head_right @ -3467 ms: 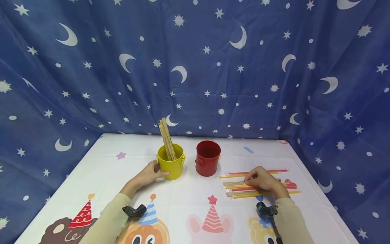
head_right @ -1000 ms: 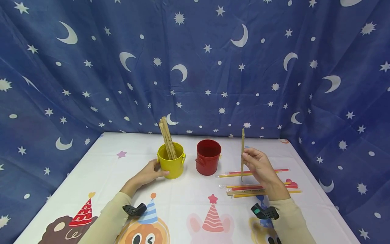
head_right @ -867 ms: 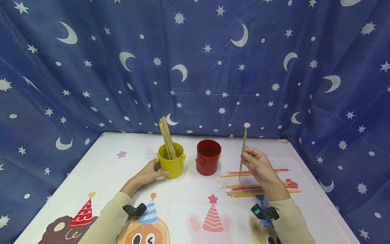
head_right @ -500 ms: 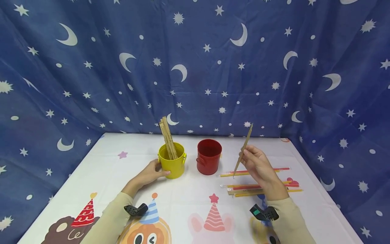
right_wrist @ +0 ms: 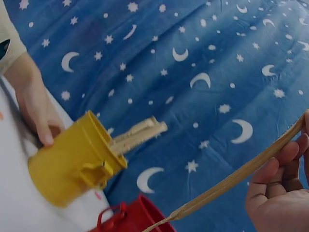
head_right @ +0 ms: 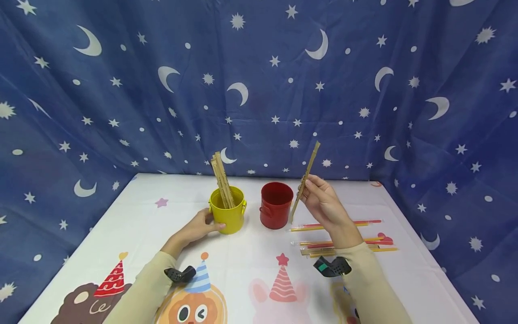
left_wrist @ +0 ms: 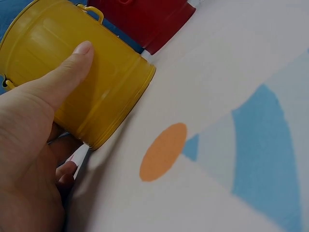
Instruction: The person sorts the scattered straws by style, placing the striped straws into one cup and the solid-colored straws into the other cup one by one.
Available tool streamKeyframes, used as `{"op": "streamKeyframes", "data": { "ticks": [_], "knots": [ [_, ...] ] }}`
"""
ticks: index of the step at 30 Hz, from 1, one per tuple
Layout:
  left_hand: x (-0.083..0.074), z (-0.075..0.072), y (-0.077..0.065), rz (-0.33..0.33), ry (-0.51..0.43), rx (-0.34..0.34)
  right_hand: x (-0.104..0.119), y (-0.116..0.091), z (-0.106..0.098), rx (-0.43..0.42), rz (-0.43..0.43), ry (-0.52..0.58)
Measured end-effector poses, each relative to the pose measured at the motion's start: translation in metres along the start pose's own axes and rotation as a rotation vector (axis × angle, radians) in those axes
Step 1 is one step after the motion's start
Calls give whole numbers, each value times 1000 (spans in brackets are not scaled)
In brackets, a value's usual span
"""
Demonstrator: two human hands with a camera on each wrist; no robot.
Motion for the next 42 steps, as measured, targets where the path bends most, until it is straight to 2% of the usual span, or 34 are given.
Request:
{"op": "streamKeyframes", "data": {
  "ticks": [8,19,26,33,42],
  "knots": [
    [-3,-1,1,18,-12,8,-2,28,25,24,6,92],
    [2,-1,0,-9,12,-7,-15,63,55,23,41,93],
    [0,0,0,20,25,-9,-27,94,68,5,33,78],
    [-1,-1,-1,13,23,-13,-61,120,66,-98,82,36],
    [-1,-1,-3,-9,17,-32,-113,138,42,-288,219,-122]
  ]
}}
Point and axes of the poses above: each hand's wrist, its own y-axis towards the middle knuckle, its own z-axis out of the palm, x = y × z, the point moved 8 cm from there along y, towards the middle knuckle, and after that the axes turned 6 degrees about x, right-handed, at the moved point
